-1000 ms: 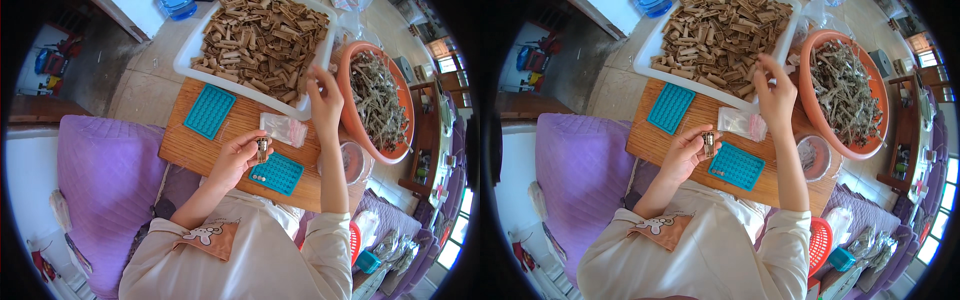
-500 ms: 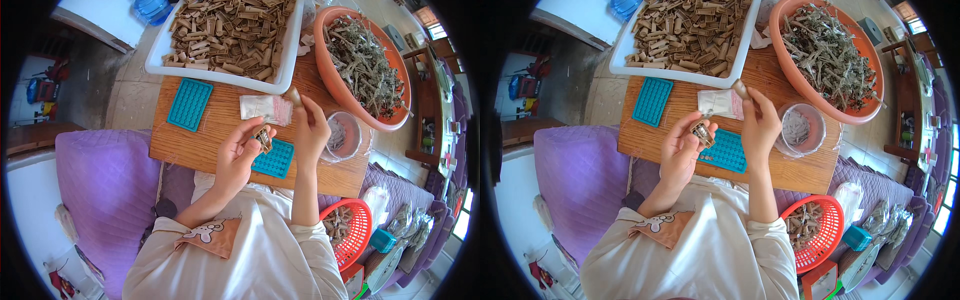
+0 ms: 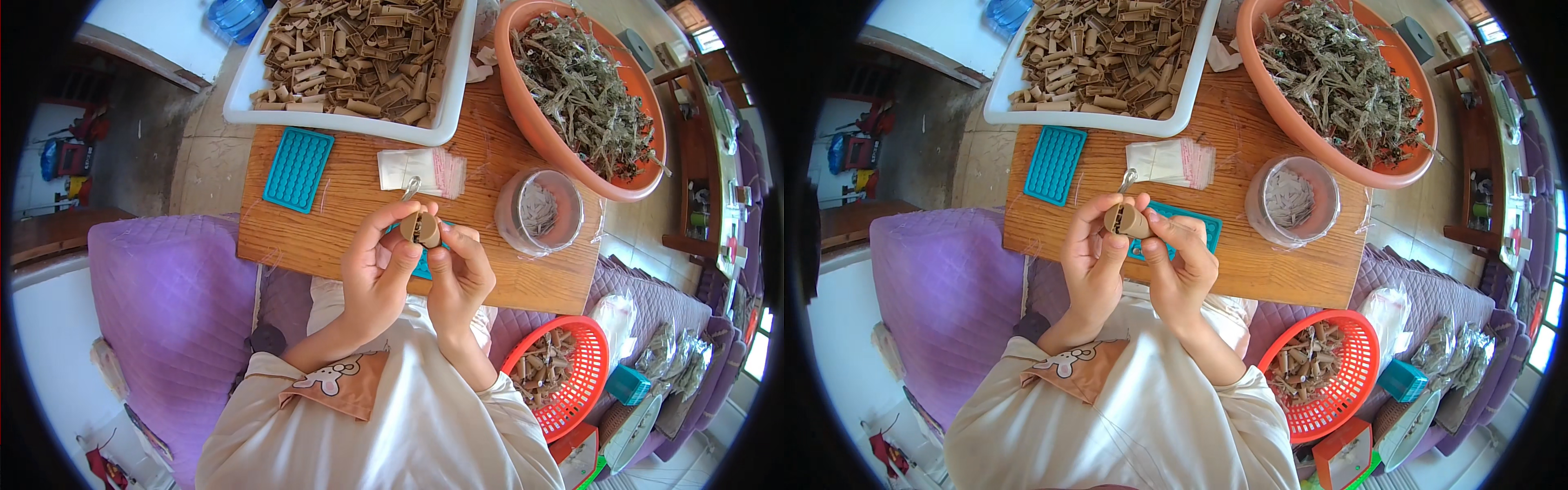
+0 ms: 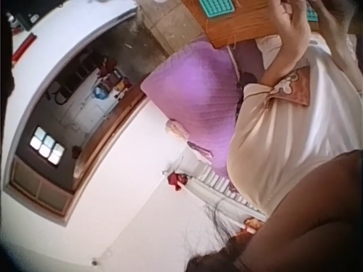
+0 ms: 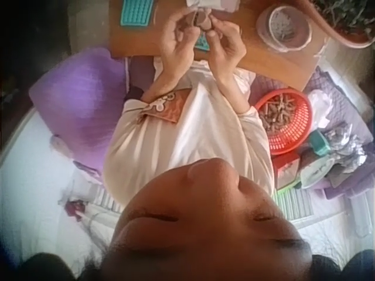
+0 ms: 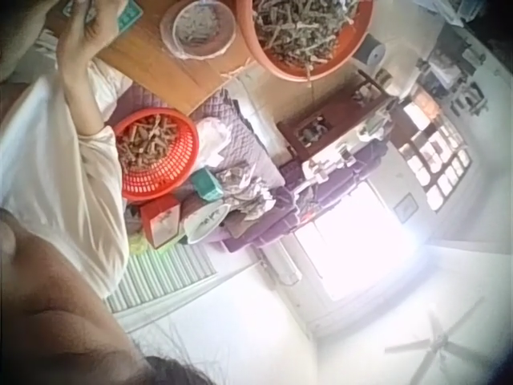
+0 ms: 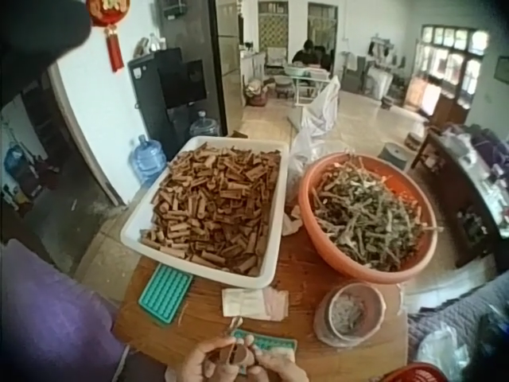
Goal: The person fills small capsules with herbal material by hand, then places the filled capsules into a plastic tray.
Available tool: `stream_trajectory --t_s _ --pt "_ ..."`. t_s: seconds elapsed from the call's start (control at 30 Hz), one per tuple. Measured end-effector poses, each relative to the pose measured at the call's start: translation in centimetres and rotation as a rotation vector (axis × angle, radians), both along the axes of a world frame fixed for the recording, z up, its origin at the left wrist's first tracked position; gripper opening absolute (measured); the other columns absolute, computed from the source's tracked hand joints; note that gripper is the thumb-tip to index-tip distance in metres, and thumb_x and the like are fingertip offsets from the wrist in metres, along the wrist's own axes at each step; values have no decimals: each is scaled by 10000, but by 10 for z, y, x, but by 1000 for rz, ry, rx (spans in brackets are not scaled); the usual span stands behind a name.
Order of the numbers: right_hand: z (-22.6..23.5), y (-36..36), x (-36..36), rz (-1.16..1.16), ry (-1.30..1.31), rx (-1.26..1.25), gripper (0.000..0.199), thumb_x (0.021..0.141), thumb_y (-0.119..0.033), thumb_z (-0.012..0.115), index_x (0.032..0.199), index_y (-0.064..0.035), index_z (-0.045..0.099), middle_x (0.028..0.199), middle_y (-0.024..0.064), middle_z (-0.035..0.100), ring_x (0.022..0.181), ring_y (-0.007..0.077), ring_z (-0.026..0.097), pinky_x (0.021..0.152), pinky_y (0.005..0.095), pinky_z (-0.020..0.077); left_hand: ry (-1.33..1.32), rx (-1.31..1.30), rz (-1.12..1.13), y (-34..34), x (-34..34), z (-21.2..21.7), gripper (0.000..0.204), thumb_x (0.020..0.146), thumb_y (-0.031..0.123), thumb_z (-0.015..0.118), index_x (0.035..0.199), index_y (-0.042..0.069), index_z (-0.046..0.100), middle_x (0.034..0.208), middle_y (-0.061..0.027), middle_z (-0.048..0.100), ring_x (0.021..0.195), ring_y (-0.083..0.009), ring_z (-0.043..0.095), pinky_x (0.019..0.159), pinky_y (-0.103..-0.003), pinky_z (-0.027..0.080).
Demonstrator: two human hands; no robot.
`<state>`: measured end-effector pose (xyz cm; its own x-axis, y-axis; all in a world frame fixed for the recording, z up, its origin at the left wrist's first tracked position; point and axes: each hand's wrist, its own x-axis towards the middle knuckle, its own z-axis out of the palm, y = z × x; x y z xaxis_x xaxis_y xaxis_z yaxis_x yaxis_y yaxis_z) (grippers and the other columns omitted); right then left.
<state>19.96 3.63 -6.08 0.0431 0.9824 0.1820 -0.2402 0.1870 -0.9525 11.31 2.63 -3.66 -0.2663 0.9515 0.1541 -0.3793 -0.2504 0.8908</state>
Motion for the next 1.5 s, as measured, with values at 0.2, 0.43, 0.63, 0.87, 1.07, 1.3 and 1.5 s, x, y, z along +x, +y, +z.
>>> stream_trajectory --t_s 0.2,0.43,0.63,0.87,1.07,1.3,1.5 --pt "-6 -1 2 -26 -1 -27 214 767 19 581 979 8 562 922 79 566 849 141 509 748 246 423 32 -65 -63 4 1 -3 315 848 65 501 1137 -23 414 1117 -133 506 1013 -166 507 879 -281 401" --pt "-14 -3 7 -59 -51 -102 163 812 16 533 975 23 529 937 77 557 817 115 546 730 229 446 163 -78 -82 5 9 -7 398 830 140 548 1159 -21 390 1122 -182 507 1039 -194 493 870 -293 414" --pt "-9 -3 3 -64 -50 -157 193 739 45 588 923 16 537 828 83 550 727 145 509 635 250 415 297 -157 -26 11 12 -14 341 809 127 576 1097 -18 465 968 -128 579 894 -175 563 754 -268 453" --pt "0 6 9 204 -527 23 193 758 -19 540 938 39 504 750 147 552 617 269 552 513 301 425 156 -11 -12 13 12 -25 293 836 201 533 1029 -13 480 815 -91 566 852 -189 564 750 -298 445" --pt "-18 14 9 228 -422 -19 249 756 -26 558 992 35 507 754 131 564 625 232 559 548 285 444 138 -72 -93 18 11 -33 281 870 205 480 1055 -2 435 864 -77 522 935 -181 525 798 -293 418" --pt "2 60 99 -45 -638 -181 235 746 -34 582 968 16 522 673 92 575 593 141 541 588 231 442 -106 -163 -97 23 -7 -39 313 908 294 378 1088 38 369 892 -57 461 915 -166 519 792 -279 426" --pt "-23 110 144 107 -1164 -205 193 700 -78 619 867 12 582 700 148 599 632 267 587 617 318 466 -66 -237 -167 18 -12 -40 334 910 349 352 1061 52 383 783 -31 472 603 -72 440 525 -187 369"
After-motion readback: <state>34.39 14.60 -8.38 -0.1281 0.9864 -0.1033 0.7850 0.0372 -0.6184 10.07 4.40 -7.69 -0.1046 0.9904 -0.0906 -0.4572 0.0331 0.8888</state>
